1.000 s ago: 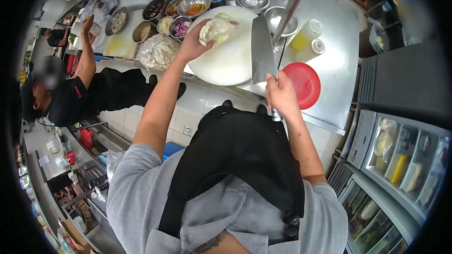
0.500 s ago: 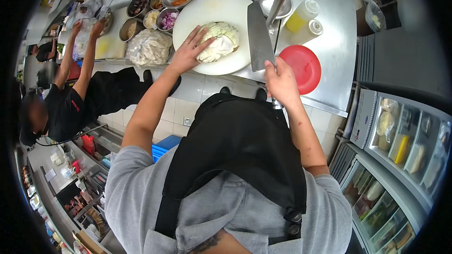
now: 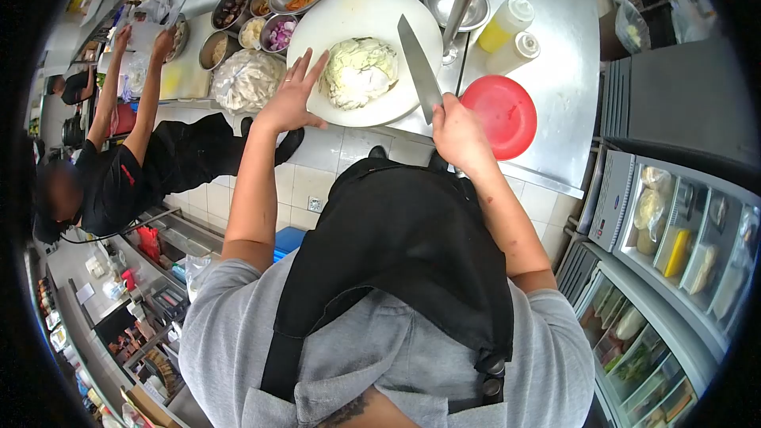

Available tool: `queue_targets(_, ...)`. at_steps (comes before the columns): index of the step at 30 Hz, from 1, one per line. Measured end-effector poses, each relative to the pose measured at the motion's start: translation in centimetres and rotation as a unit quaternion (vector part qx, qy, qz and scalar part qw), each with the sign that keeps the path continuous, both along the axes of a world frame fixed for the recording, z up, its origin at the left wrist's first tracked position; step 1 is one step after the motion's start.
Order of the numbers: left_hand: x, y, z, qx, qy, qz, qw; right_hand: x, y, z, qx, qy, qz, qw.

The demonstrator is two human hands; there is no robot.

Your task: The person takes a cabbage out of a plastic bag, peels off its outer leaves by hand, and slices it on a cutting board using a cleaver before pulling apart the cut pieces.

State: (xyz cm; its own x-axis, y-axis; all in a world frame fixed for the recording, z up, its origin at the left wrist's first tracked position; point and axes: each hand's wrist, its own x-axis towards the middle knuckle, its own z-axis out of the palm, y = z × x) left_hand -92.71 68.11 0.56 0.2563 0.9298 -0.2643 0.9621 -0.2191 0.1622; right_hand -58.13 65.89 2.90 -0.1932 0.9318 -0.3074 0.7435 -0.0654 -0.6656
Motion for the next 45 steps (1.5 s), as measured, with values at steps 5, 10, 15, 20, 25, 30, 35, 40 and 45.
queue_targets(5, 2.7, 1.5, -0.6, 0.012, -0.296, 0.140, 0.945, -0.6, 0.2, -1.1, 0.006, -0.023, 0.008, 1.000)
queue_targets(10, 6.6, 4.3, -3.3, 0.030, -0.207, 0.206, 0.956, -0.6, -0.2, -0.8, -0.003, -0.037, 0.024, 0.999)
queue_targets(15, 3.5, 6.8, -3.5, 0.031, -0.245, -0.004, 0.969, 0.1, -1.0, 1.1, 0.003, -0.014, 0.002, 1.000)
queue_targets(20, 2.9, 9.8, -2.0, -0.042, -0.262, -0.083, 0.961, 0.8, -1.6, 1.5, 0.012, -0.003, -0.015, 1.000)
queue_targets(25, 6.6, 14.5, -2.5, -0.068, -0.203, -0.095, 0.972, 0.5, -1.9, 1.8, 0.018, 0.002, -0.027, 0.999)
queue_targets(30, 10.2, 19.7, -3.7, -0.225, -0.025, -0.160, 0.961, 0.6, -2.0, 1.6, 0.033, 0.009, -0.040, 0.999)
queue_targets(35, 10.8, 21.6, -3.5, -0.227, -0.002, -0.239, 0.944, 1.3, -2.3, 1.3, 0.031, 0.021, -0.049, 0.998)
queue_targets(40, 11.8, 20.9, -2.0, -0.177, 0.052, -0.283, 0.941, 1.8, -2.9, 0.1, 0.022, 0.030, -0.064, 0.997)
queue_targets(45, 9.9, 22.2, -4.1, -0.214, -0.087, -0.261, 0.937, 1.9, -3.0, 0.2, 0.020, 0.043, -0.067, 0.997)
